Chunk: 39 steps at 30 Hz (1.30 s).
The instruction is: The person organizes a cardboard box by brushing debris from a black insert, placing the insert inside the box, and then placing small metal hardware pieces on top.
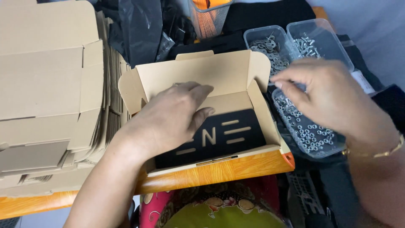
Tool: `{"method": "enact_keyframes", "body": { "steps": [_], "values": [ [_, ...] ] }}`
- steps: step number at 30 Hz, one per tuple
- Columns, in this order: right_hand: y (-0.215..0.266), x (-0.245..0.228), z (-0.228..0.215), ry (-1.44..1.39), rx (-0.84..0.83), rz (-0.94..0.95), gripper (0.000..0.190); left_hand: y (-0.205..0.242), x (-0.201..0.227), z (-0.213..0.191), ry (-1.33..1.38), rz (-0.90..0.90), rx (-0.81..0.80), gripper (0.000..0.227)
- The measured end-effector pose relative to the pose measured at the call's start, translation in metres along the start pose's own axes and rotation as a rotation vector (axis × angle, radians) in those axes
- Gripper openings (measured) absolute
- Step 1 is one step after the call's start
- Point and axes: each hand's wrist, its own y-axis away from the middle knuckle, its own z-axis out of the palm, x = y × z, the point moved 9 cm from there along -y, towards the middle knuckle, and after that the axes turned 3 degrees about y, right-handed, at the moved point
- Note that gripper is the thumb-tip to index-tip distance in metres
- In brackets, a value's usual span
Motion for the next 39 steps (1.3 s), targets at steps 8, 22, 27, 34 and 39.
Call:
{"method": "enact_keyframes", "body": {
  "steps": [8,22,27,34,39],
  "values": [
    [-0.1,0.114,0.024,0.242,0.108,0.14,0.018,-0.026,-0.009,-0.029,0.031,0.137,0.238,0.046],
    [-0.208,0.181,0.113,0.259,-0.348,0.644,0.072,-0.022,-0.04,-0.007,0.204,0.105,0.113,0.053],
    [-0.219,0.187,0.131,0.27,-0.401,0.63,0.083,-0.028,-0.046,0.003,0.209,0.039,0.048,0.053],
    [-0.227,0.203,0.133,0.245,-0.283,0.636,0.053,-0.032,-0.043,0.009,0.211,0.028,-0.004,0.053],
    [-0.226,0.195,0.138,0.308,-0.314,0.635,0.083,-0.034,-0.046,0.016,0.208,0.035,-0.01,0.052]
  ]
}}
